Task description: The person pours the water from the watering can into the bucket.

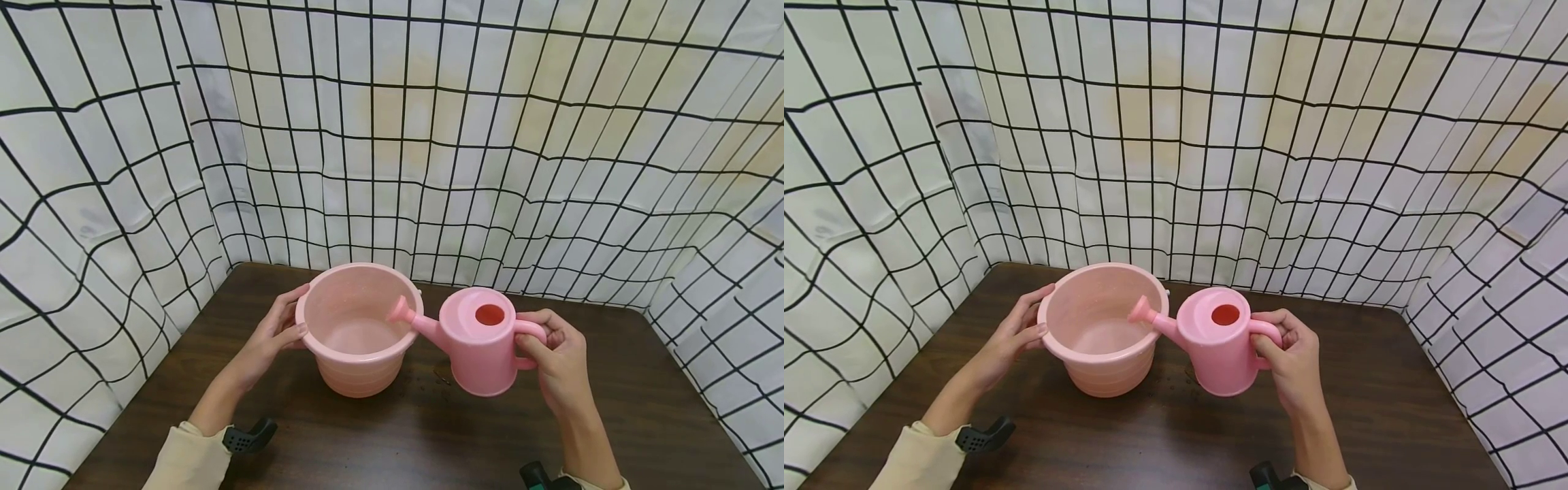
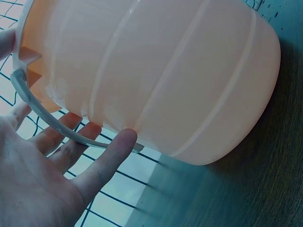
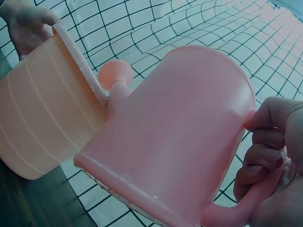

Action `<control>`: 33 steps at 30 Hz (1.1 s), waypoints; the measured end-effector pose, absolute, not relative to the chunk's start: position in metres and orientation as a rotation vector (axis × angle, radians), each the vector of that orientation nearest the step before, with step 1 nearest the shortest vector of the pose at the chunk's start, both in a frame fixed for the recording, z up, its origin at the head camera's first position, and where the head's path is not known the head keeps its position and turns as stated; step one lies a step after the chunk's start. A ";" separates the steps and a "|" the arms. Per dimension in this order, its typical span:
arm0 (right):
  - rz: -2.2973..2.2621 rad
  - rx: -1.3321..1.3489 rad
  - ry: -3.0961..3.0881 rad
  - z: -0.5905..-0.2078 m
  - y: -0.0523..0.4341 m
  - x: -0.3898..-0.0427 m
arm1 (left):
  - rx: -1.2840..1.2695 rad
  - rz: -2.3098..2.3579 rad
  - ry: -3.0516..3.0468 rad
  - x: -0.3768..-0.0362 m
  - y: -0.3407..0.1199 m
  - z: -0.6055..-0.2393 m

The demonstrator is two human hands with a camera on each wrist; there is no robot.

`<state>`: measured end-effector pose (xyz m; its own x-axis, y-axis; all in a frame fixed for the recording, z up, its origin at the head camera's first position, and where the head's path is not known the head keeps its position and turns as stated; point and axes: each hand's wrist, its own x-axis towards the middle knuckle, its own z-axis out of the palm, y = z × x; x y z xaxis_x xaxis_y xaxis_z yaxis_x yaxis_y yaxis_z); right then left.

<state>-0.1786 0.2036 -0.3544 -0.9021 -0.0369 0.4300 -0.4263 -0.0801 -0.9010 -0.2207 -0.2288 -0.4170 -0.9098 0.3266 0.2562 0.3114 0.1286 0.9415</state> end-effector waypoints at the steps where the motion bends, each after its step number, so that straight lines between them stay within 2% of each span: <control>1: 2.063 0.489 -1.920 -0.354 0.203 -0.178 | 0.666 1.957 2.350 -0.221 -0.229 -0.417; 11: 2.039 0.334 -1.891 -0.353 0.197 -0.177 | 0.674 1.954 2.349 -0.221 -0.229 -0.417; 33: 2.069 0.316 -1.843 -0.354 0.194 -0.179 | 0.660 1.937 2.363 -0.221 -0.230 -0.418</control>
<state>-0.1787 0.1943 -0.3536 -0.9138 0.1110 0.3907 -0.4009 -0.0919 -0.9115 -0.2212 -0.2296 -0.4175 -0.9107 0.3290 0.2498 0.3095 0.1428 0.9401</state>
